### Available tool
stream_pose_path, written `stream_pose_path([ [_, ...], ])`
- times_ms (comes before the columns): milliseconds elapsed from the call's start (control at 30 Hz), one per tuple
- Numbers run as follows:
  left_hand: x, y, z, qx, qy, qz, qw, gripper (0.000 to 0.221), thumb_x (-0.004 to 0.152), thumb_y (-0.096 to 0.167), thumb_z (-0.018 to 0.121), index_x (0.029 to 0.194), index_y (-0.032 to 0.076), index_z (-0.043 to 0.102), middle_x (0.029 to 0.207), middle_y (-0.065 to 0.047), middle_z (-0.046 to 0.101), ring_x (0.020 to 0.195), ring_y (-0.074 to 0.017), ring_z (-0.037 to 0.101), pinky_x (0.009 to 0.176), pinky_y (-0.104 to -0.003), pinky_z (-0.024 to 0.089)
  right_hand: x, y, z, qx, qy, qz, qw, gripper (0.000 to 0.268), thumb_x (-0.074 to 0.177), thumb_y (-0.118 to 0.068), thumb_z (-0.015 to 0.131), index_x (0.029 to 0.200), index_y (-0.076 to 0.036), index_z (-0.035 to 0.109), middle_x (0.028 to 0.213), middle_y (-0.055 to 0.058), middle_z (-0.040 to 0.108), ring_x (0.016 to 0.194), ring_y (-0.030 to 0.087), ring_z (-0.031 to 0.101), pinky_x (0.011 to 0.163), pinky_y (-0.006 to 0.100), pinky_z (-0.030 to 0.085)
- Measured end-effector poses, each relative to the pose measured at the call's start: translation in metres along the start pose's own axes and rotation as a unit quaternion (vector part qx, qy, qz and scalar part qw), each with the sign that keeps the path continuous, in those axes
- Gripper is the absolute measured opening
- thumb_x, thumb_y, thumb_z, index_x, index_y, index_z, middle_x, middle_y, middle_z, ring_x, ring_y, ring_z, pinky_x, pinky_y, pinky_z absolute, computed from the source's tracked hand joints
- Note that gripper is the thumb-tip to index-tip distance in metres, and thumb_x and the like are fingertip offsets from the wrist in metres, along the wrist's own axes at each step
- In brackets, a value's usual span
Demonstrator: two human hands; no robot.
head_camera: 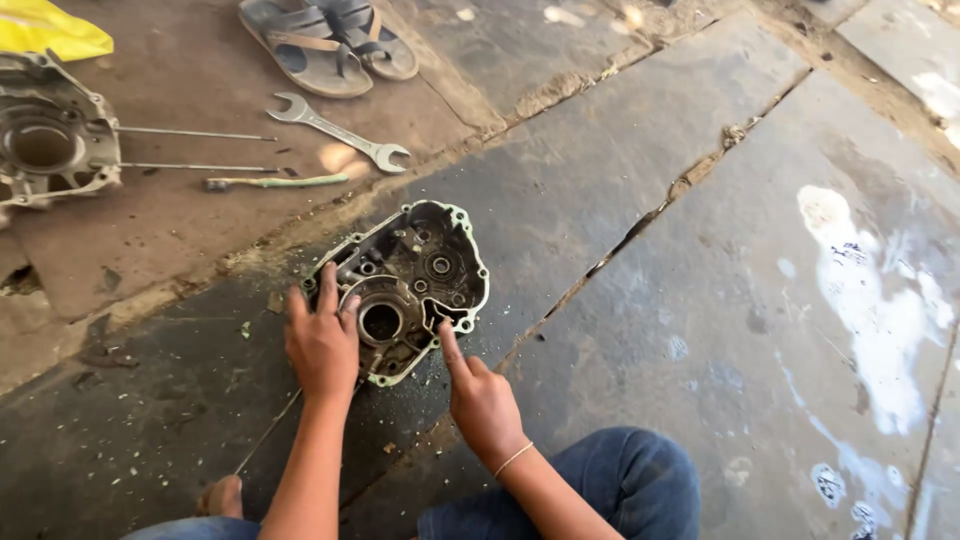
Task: Scraping and cleaning the interior surface of a motorcycle engine casing with a tool.
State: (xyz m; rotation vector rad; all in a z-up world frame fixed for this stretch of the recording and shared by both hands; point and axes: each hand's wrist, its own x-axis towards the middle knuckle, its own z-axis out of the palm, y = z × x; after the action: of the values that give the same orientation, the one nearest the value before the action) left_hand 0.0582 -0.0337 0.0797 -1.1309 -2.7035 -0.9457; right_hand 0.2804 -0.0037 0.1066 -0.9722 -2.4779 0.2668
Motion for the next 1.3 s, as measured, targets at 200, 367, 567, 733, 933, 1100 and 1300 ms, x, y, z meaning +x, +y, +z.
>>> stream_pose_path([
  [200, 0.008, 0.003, 0.000, 0.003, -0.007, -0.006, 1.000, 0.057, 0.099, 0.042, 0.063, 0.154, 0.032, 0.051, 0.148, -0.029, 0.048, 0.111, -0.0521, 0.062, 0.087, -0.055, 0.057, 0.008, 0.009, -0.002, 0.006, -0.055, -0.032, 0.998, 0.082, 0.087, 0.008, 0.058, 0.161, -0.016, 0.034, 0.073, 0.012, 0.060, 0.050, 0.026, 0.058, 0.048, 0.043, 0.052],
  [367, 0.002, 0.001, 0.001, -0.005, 0.000, -0.011, 1.000, 0.056, 0.101, 0.041, 0.063, 0.154, 0.032, 0.050, 0.148, -0.028, 0.049, 0.111, -0.0500, 0.064, 0.088, -0.054, 0.057, -0.004, 0.008, -0.005, 0.001, -0.073, -0.064, 0.995, 0.083, 0.084, 0.006, 0.060, 0.160, -0.017, 0.038, 0.068, 0.013, 0.058, 0.050, 0.028, 0.056, 0.051, 0.044, 0.051],
  [567, 0.003, 0.000, 0.002, 0.000, -0.008, -0.017, 1.000, 0.058, 0.100, 0.041, 0.063, 0.155, 0.033, 0.048, 0.148, -0.029, 0.047, 0.109, -0.0506, 0.064, 0.087, -0.054, 0.057, 0.009, 0.002, -0.006, 0.096, -0.025, 0.009, 0.995, 0.066, 0.096, 0.001, 0.059, 0.157, -0.013, 0.038, 0.065, 0.010, 0.059, 0.046, 0.023, 0.057, 0.045, 0.040, 0.050],
  [733, 0.009, 0.002, 0.005, 0.000, -0.013, -0.009, 1.000, 0.059, 0.098, 0.039, 0.064, 0.154, 0.033, 0.048, 0.148, -0.029, 0.048, 0.110, -0.0498, 0.064, 0.087, -0.054, 0.057, 0.013, 0.011, -0.004, 0.035, -0.054, -0.014, 0.998, 0.068, 0.096, 0.000, 0.059, 0.158, -0.017, 0.038, 0.066, 0.013, 0.058, 0.049, 0.028, 0.057, 0.047, 0.043, 0.050],
  [933, 0.012, -0.002, 0.005, 0.013, 0.014, 0.019, 1.000, 0.058, 0.100, 0.038, 0.064, 0.155, 0.029, 0.048, 0.148, -0.029, 0.049, 0.110, -0.0480, 0.065, 0.090, -0.053, 0.057, 0.012, 0.000, -0.005, 0.050, 0.003, 0.012, 0.999, 0.075, 0.090, 0.000, 0.060, 0.159, -0.020, 0.037, 0.069, 0.015, 0.057, 0.052, 0.034, 0.057, 0.052, 0.048, 0.048],
  [1100, 0.003, 0.001, 0.003, 0.015, 0.001, -0.011, 1.000, 0.061, 0.097, 0.038, 0.065, 0.155, 0.032, 0.046, 0.147, -0.029, 0.049, 0.108, -0.0463, 0.065, 0.090, -0.053, 0.057, 0.011, 0.005, -0.008, 0.059, -0.052, 0.040, 0.996, 0.070, 0.096, -0.003, 0.060, 0.158, -0.019, 0.034, 0.068, 0.013, 0.060, 0.048, 0.029, 0.059, 0.047, 0.044, 0.049],
  [1300, -0.001, -0.010, 0.026, 0.020, 0.040, 0.013, 0.999, 0.063, 0.097, 0.031, 0.065, 0.156, 0.031, 0.044, 0.148, -0.028, 0.049, 0.113, -0.0460, 0.065, 0.091, -0.052, 0.057, 0.009, 0.008, -0.001, 0.085, -0.009, 0.004, 0.996, 0.074, 0.090, 0.000, 0.059, 0.158, -0.017, 0.037, 0.069, 0.015, 0.062, 0.051, 0.032, 0.057, 0.051, 0.047, 0.048],
])
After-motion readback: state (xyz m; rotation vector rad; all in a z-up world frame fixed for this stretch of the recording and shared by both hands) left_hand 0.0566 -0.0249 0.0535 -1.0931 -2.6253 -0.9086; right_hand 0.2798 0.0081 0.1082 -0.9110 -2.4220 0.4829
